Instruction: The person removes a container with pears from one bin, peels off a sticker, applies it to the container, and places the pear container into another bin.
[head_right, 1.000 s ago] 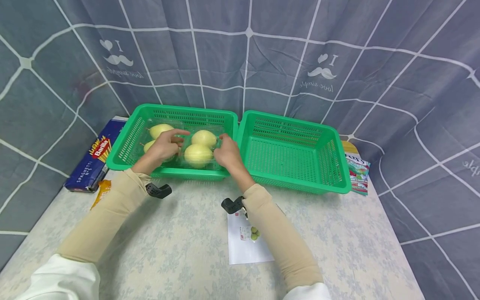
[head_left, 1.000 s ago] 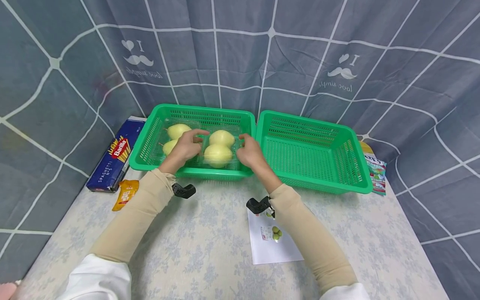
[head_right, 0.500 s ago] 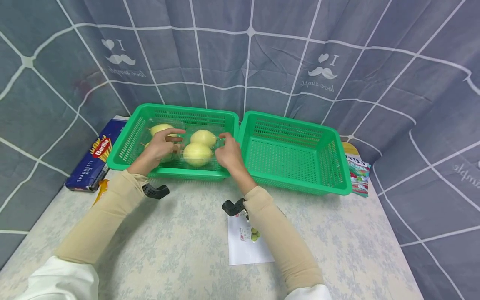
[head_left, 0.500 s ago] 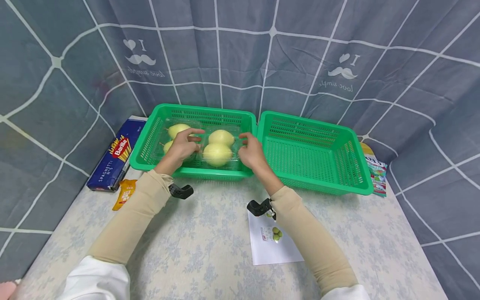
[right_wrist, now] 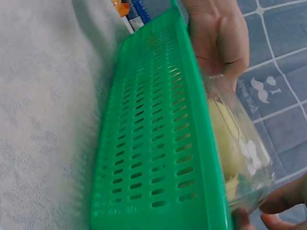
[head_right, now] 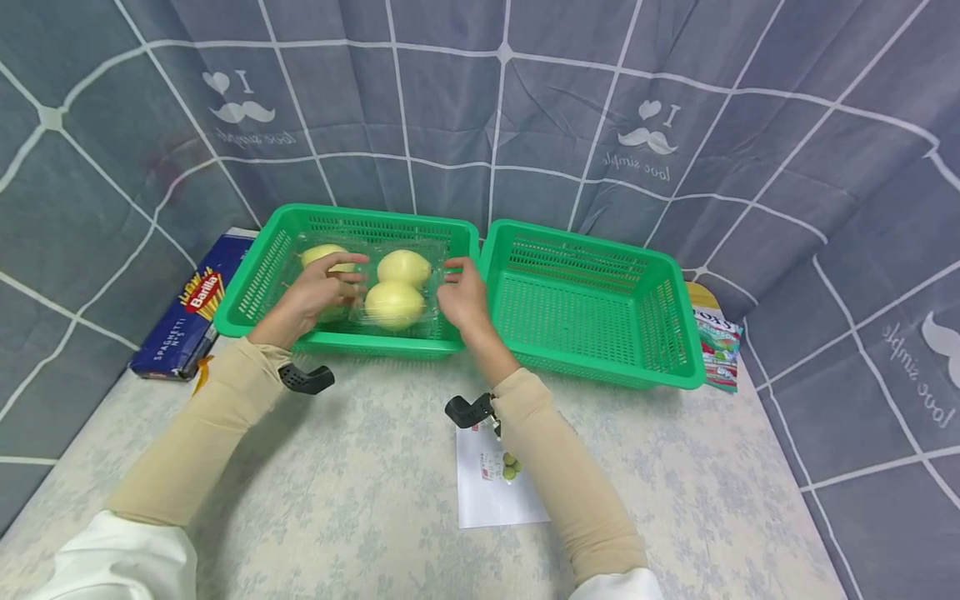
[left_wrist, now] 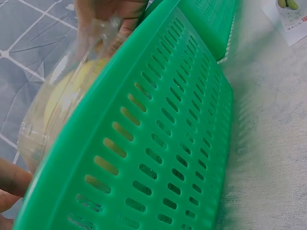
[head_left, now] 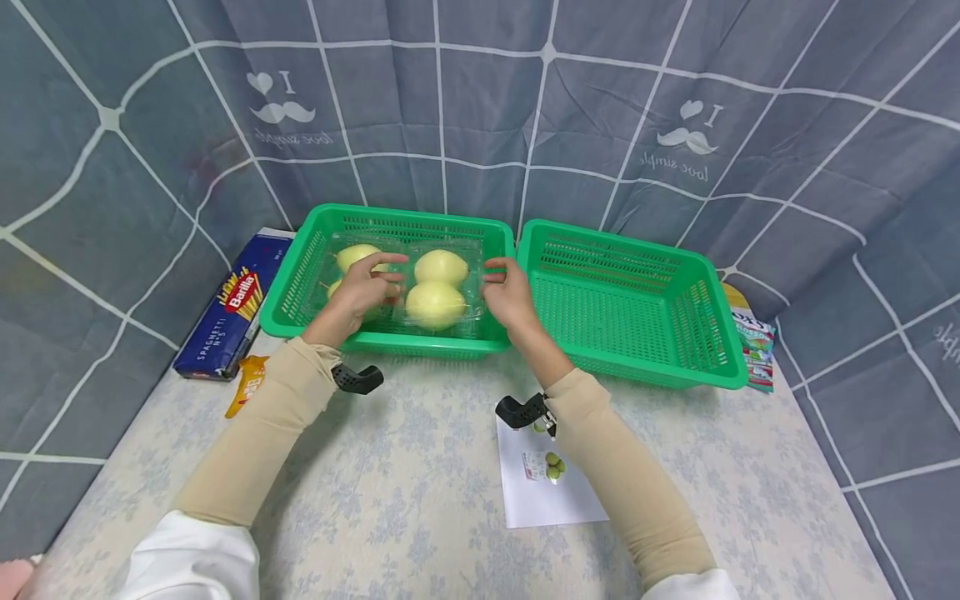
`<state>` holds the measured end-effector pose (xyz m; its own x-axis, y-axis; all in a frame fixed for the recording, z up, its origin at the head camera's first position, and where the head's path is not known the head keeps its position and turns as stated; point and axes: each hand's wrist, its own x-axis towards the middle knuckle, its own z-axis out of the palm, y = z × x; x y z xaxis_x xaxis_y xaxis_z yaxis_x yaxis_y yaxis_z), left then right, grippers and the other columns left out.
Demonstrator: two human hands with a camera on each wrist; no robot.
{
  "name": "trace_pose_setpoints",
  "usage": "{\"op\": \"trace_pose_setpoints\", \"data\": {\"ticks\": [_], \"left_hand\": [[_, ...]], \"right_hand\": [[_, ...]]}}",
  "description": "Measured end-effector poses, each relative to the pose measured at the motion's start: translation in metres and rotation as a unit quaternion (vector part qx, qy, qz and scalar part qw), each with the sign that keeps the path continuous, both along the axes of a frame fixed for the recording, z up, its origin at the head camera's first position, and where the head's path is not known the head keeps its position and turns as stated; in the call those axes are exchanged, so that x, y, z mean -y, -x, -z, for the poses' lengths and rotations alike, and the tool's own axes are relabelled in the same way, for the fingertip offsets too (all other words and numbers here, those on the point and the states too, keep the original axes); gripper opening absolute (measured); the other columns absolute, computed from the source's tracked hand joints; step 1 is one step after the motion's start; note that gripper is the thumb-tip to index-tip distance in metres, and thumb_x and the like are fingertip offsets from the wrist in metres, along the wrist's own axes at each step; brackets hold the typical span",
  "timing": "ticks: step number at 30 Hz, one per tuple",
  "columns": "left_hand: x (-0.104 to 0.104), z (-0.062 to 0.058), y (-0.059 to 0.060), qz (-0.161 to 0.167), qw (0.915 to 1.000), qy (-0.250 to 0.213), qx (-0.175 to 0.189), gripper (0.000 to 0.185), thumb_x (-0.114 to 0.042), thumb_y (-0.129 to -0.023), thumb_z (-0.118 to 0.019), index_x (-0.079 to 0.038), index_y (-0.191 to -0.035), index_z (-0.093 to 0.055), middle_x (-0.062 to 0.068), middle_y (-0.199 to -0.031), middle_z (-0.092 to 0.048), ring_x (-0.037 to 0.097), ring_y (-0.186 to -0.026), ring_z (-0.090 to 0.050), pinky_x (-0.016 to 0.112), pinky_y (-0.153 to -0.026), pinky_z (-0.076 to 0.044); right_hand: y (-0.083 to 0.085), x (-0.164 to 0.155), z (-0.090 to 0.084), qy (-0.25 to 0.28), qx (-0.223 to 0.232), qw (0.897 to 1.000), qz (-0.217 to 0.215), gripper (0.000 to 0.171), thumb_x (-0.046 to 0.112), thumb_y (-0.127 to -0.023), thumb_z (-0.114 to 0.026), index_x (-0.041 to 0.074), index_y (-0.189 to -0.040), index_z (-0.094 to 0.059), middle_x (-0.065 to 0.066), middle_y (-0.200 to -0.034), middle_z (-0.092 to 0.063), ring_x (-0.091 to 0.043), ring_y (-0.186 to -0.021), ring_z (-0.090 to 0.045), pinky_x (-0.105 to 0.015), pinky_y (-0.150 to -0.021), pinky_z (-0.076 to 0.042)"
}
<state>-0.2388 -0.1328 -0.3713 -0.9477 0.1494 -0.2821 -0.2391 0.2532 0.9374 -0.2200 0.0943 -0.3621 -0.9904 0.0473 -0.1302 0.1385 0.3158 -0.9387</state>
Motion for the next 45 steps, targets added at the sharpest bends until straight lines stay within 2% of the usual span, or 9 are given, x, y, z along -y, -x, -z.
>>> {"op": "trace_pose_setpoints", "data": {"ticks": [5, 10, 14, 23, 28, 33, 39, 45], "left_hand": [[-0.001, 0.0, 0.002, 0.005, 0.9998, -0.015, 0.012, 0.06, 0.006, -0.098, -0.044, -0.013, -0.155, -0.037, 0.02, -0.152, -0.048, 0.034, -0.131, -0.054, 0.02, -0.076, -0.055], [-0.003, 0.0, 0.001, 0.017, 0.9997, -0.012, 0.012, 0.062, 0.009, -0.098, -0.039, -0.013, -0.156, -0.036, 0.02, -0.153, -0.048, 0.035, -0.135, -0.053, 0.02, -0.076, -0.056], [-0.003, -0.001, 0.0, 0.018, 0.9997, -0.013, 0.009, 0.063, 0.011, -0.097, -0.037, -0.012, -0.155, -0.036, 0.02, -0.151, -0.05, 0.036, -0.133, -0.054, 0.02, -0.076, -0.056], [-0.004, -0.003, 0.0, 0.02, 0.9996, -0.019, 0.005, 0.059, 0.008, -0.099, -0.041, -0.012, -0.155, -0.037, 0.021, -0.152, -0.049, 0.037, -0.133, -0.054, 0.02, -0.077, -0.057], [-0.005, -0.004, -0.001, 0.021, 0.9996, -0.019, 0.005, 0.058, 0.006, -0.1, -0.042, -0.012, -0.155, -0.037, 0.021, -0.152, -0.048, 0.037, -0.134, -0.053, 0.02, -0.076, -0.056], [-0.004, -0.005, -0.002, 0.024, 0.9995, -0.022, 0.0, 0.06, 0.006, -0.099, -0.045, -0.012, -0.155, -0.037, 0.021, -0.152, -0.048, 0.036, -0.134, -0.053, 0.02, -0.076, -0.055], [-0.004, -0.005, -0.003, 0.021, 0.9995, -0.024, 0.003, 0.059, 0.005, -0.1, -0.045, -0.012, -0.155, -0.037, 0.02, -0.152, -0.047, 0.035, -0.133, -0.053, 0.019, -0.077, -0.056], [-0.004, -0.006, -0.003, 0.02, 0.9996, -0.021, 0.003, 0.058, 0.004, -0.1, -0.046, -0.013, -0.155, -0.037, 0.02, -0.152, -0.048, 0.032, -0.129, -0.055, 0.019, -0.077, -0.055]], "right_hand": [[0.001, -0.002, -0.003, 0.031, 0.002, 0.999, 0.019, 0.045, 0.009, -0.102, -0.052, 0.003, -0.146, -0.044, -0.011, -0.098, -0.065, -0.017, -0.075, -0.06, -0.044, -0.094, -0.054], [0.001, -0.004, -0.005, 0.039, 0.015, 0.999, 0.02, 0.047, 0.012, -0.104, -0.052, 0.0, -0.148, -0.043, -0.002, -0.086, -0.058, -0.012, -0.067, -0.056, -0.047, -0.097, -0.054], [0.002, -0.006, -0.006, 0.051, 0.021, 0.998, 0.013, 0.047, 0.012, -0.104, -0.051, -0.001, -0.149, -0.042, -0.002, -0.084, -0.056, -0.01, -0.064, -0.054, -0.053, -0.098, -0.053], [0.002, -0.008, -0.005, 0.057, 0.018, 0.998, 0.01, 0.046, 0.012, -0.105, -0.048, 0.0, -0.149, -0.041, -0.003, -0.084, -0.053, -0.009, -0.062, -0.052, -0.053, -0.095, -0.051], [0.001, -0.009, -0.006, 0.064, 0.022, 0.998, 0.012, 0.047, 0.009, -0.104, -0.044, 0.001, -0.15, -0.041, -0.003, -0.085, -0.049, -0.009, -0.062, -0.051, -0.048, -0.089, -0.052], [0.002, -0.009, -0.008, 0.086, 0.034, 0.996, 0.006, 0.049, 0.006, -0.105, -0.039, 0.003, -0.154, -0.037, -0.003, -0.09, -0.047, -0.01, -0.067, -0.05, -0.046, -0.088, -0.05], [0.002, -0.01, -0.008, 0.098, 0.043, 0.994, 0.002, 0.05, 0.005, -0.105, -0.037, 0.004, -0.155, -0.036, -0.003, -0.093, -0.048, -0.01, -0.069, -0.05, -0.038, -0.082, -0.049], [0.001, -0.012, -0.007, 0.108, 0.047, 0.993, -0.001, 0.052, 0.003, -0.103, -0.04, 0.006, -0.155, -0.036, -0.003, -0.095, -0.05, -0.01, -0.069, -0.051, -0.034, -0.079, -0.049]]}}
